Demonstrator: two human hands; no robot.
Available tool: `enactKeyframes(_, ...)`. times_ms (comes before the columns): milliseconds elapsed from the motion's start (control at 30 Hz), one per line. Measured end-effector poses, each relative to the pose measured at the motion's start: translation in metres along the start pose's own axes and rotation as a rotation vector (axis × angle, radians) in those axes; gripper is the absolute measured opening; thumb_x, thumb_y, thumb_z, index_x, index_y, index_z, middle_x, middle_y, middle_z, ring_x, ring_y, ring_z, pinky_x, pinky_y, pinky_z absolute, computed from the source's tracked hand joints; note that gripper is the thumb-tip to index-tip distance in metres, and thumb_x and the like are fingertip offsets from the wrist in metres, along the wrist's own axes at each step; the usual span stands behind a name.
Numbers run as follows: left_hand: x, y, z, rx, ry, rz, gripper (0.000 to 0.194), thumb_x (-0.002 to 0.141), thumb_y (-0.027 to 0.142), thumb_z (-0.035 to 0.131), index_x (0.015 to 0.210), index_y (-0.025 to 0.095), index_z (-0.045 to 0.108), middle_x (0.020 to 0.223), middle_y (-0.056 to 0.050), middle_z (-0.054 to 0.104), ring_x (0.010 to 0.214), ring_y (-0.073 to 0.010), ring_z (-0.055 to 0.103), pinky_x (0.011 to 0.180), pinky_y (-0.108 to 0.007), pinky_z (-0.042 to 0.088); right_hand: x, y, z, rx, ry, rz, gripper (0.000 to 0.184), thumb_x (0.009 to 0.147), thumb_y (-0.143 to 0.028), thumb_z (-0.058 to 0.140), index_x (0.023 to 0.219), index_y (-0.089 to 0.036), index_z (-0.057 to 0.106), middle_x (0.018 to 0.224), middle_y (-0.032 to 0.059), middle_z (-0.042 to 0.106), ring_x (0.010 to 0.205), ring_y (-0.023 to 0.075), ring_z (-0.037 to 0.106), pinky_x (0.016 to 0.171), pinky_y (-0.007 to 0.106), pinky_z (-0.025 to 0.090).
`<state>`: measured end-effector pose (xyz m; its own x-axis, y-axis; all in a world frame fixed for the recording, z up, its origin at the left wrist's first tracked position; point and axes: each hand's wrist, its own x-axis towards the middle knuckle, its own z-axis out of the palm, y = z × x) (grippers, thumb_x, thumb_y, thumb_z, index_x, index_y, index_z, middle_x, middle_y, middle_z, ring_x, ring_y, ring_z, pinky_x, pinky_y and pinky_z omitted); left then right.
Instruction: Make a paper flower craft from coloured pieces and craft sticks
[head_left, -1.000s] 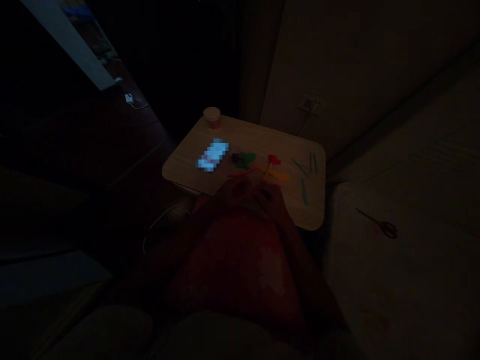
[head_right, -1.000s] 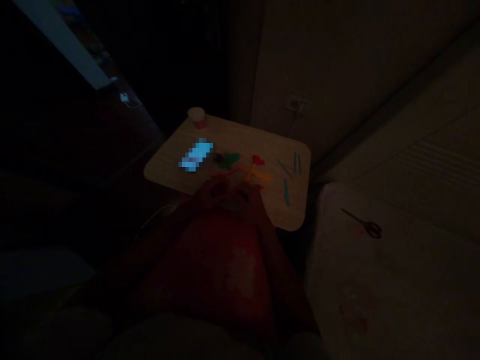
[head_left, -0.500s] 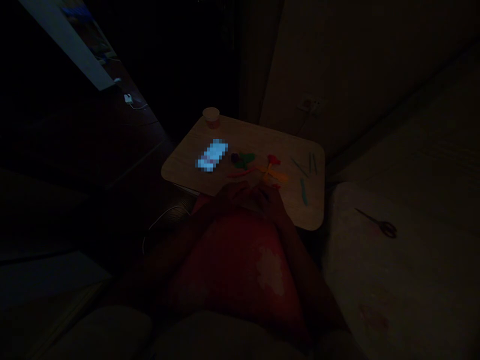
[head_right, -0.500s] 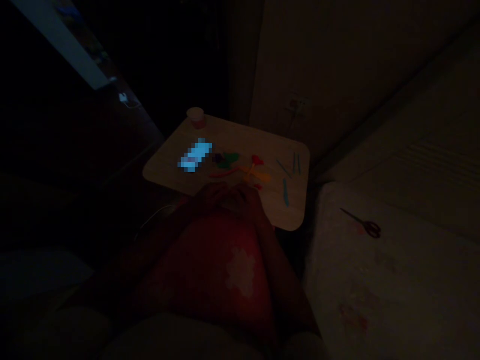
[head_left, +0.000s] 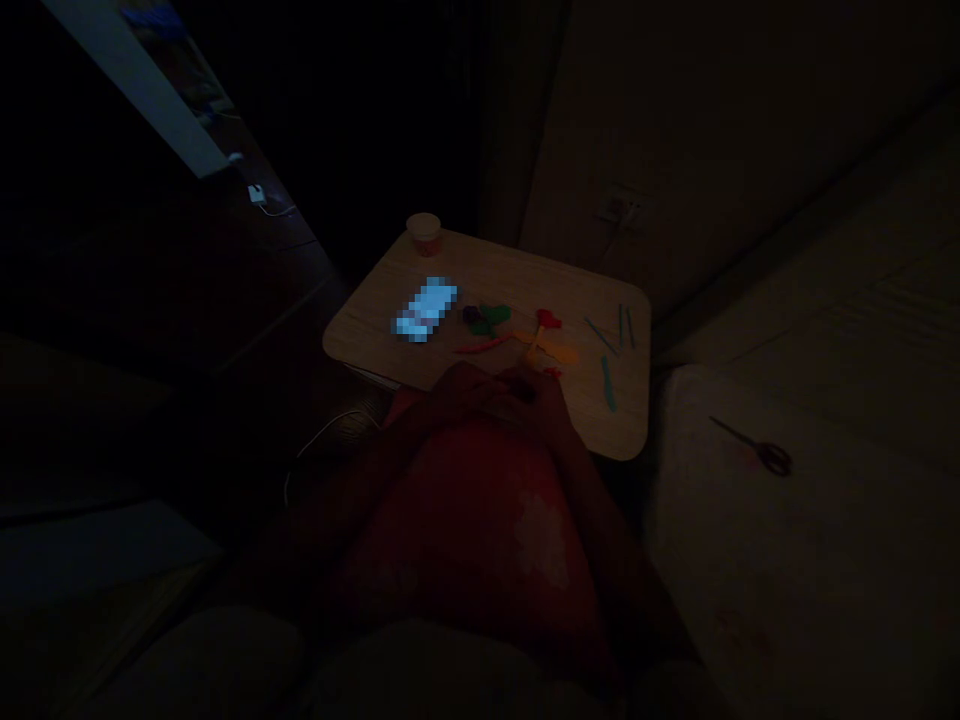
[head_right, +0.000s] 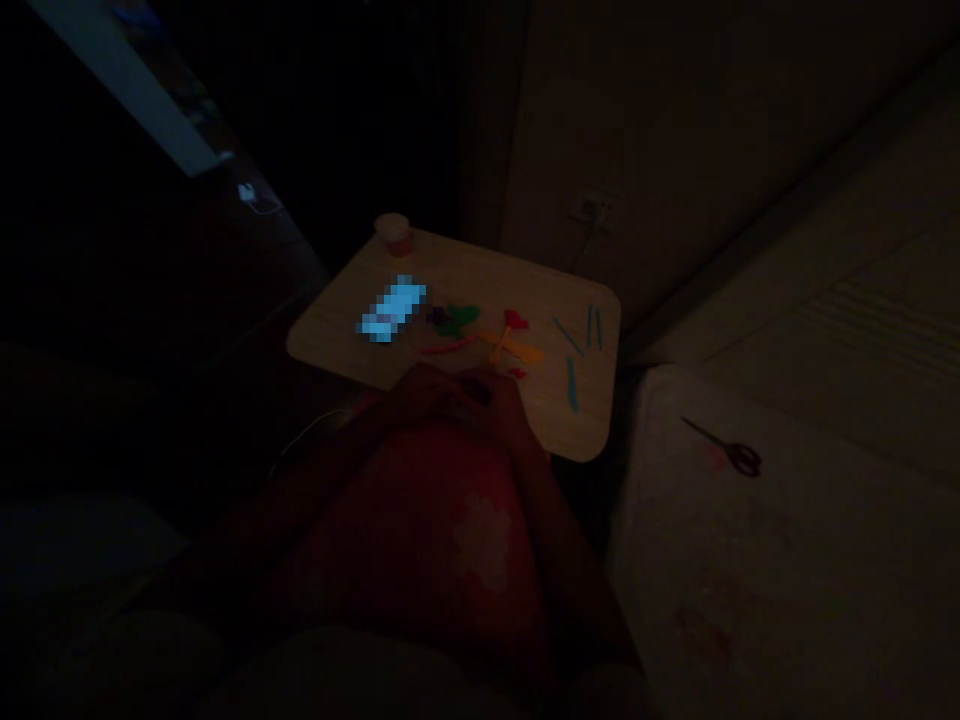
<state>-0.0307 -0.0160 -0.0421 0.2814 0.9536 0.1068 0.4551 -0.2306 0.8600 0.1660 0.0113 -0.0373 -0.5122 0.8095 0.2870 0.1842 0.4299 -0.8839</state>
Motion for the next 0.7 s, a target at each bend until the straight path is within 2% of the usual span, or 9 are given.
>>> enactKeyframes(100,0.0,0.001,0.001,-0.033,0.015,-0.044,0.051,0.096,0.047,0.049,0.064,0.013,0.072,0.061,-0.003,0.068,0.059,-0.0148,0.06,0.059,-0.025,0.042,-0.001,-0.003,0.0,-0.03,0.015,0.028,0.018,0.088,-0.037,0.072,0.092,-0.021,0.078,0.086,0.0065,0.078,0.073,0.0189,0.068,0.07,0.03,0.053)
enactKeyframes(233,0.0,-0.002,0.003,-0.121,0.042,-0.043,0.05,0.097,0.045,0.046,0.067,0.014,0.072,0.07,-0.005,0.074,0.067,-0.017,0.065,0.064,-0.027,0.047,-0.002,-0.007,-0.002,-0.086,0.045,-0.008,0.018,0.09,-0.037,0.066,0.086,-0.021,0.075,0.079,0.0045,0.074,0.07,0.0181,0.063,0.067,0.03,0.049)
enactKeyframes(400,0.002,-0.005,0.004,-0.162,0.062,0.015,0.049,0.097,0.042,0.045,0.063,0.015,0.068,0.069,-0.004,0.071,0.066,-0.016,0.062,0.067,-0.027,0.047,0.002,-0.002,-0.003,-0.129,0.061,-0.046,0.035,0.099,-0.038,0.047,0.075,-0.02,0.066,0.071,0.0044,0.065,0.067,0.018,0.056,0.065,0.031,0.044)
enactKeyframes(567,0.002,-0.004,0.002,-0.142,0.056,0.027,0.047,0.097,0.041,0.044,0.064,0.016,0.066,0.067,-0.003,0.068,0.065,-0.0149,0.058,0.067,-0.027,0.045,0.003,0.005,-0.003,-0.16,0.046,0.009,0.047,0.1,-0.047,0.045,0.064,-0.021,0.061,0.059,0.0033,0.06,0.057,0.0172,0.05,0.059,0.031,0.041)
enactKeyframes(633,0.002,-0.002,0.001,-0.15,0.055,0.053,0.047,0.098,0.041,0.044,0.067,0.015,0.067,0.073,-0.004,0.069,0.069,-0.0156,0.06,0.07,-0.027,0.046,0.002,0.005,-0.004,-0.142,0.053,0.039,0.053,0.101,-0.05,0.044,0.059,-0.021,0.059,0.054,0.0028,0.058,0.054,0.0162,0.05,0.056,0.03,0.039)
enactKeyframes(700,0.001,0.001,0.001,-0.154,0.084,0.082,0.042,0.099,0.043,0.046,0.08,0.015,0.069,0.08,-0.005,0.07,0.074,-0.016,0.061,0.072,-0.027,0.046,0.001,0.005,-0.004,-0.109,0.053,0.067,0.056,0.101,-0.054,0.043,0.058,-0.021,0.06,0.052,0.0023,0.058,0.051,0.0156,0.051,0.054,0.029,0.039)
